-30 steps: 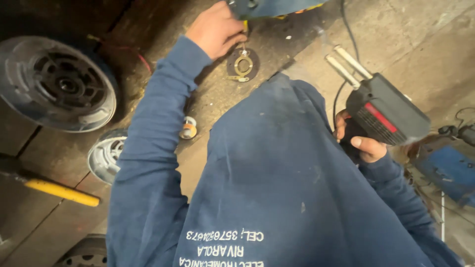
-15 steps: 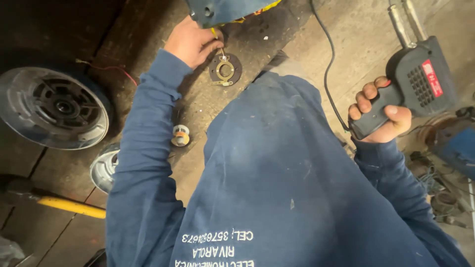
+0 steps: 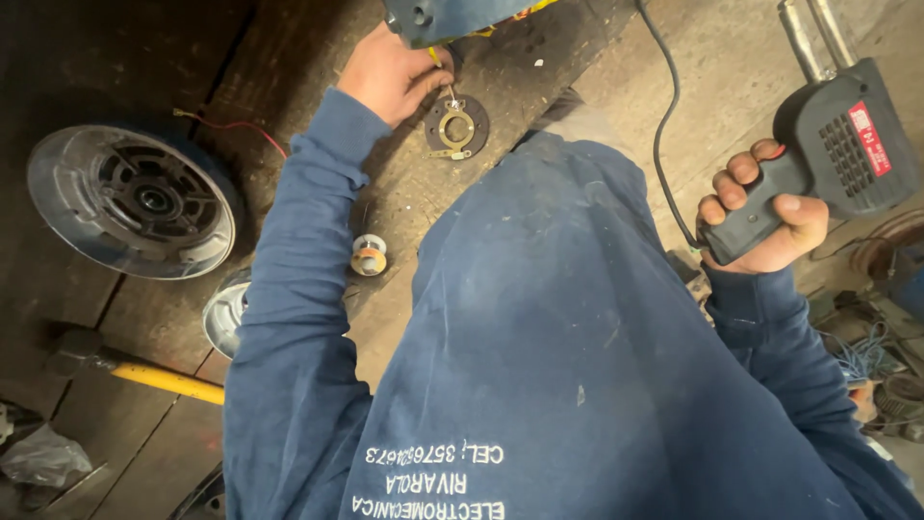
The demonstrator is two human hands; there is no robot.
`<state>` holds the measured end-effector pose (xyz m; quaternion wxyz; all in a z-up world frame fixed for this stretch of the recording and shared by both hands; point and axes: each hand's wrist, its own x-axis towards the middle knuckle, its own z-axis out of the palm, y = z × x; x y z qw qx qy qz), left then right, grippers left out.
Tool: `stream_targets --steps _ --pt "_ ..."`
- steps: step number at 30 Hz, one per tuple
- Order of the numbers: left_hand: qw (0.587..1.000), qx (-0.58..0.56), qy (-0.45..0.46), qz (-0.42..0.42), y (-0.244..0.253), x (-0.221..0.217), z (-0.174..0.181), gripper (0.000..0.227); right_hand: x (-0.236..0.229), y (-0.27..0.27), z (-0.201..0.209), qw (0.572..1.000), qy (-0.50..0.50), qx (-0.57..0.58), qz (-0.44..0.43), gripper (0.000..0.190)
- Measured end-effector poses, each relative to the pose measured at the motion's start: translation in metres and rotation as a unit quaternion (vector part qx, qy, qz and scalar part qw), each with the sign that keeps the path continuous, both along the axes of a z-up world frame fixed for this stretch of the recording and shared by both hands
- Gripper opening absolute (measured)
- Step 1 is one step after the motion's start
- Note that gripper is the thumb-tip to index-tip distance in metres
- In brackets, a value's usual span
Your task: The person uses a soldering iron to heat and solder wires to a small metal component on a workbench. They then clean the soldering iron tip with pliers and a sponge, and continue to solder and manipulate wires connected to a cylindrical motor housing.
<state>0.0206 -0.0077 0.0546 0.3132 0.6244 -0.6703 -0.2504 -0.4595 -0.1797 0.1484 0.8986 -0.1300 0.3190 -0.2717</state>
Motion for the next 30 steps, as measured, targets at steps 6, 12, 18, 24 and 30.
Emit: stream_targets --steps 6,12,18,24,30 --pt "1.000 0.006 0.008 0.009 0.0007 -0.0010 0.0025 0.010 0.0026 0.0006 -0.0021 1.000 0.000 0.005 0.007 0.036" --pt "1.000 0.005 0.006 0.008 0.0010 -0.0006 0.0018 0.011 0.0003 0.0009 -0.0031 1.000 0.008 0.000 0.007 0.036" --pt "1.000 0.010 0.001 0.005 0.0006 0.0001 0.0010 0.011 0.0013 0.0021 -0.0015 1.000 0.016 -0.013 0.006 0.037" --pt "1.000 0.012 0.007 0.004 0.0005 -0.0008 0.0040 0.010 0.0012 0.0056 -0.0013 0.999 0.032 -0.010 0.007 0.037" --pt "1.000 0.006 0.008 0.004 0.0001 -0.0003 0.0016 0.011 0.0008 0.0054 -0.0027 0.999 0.040 -0.016 0.008 0.038"
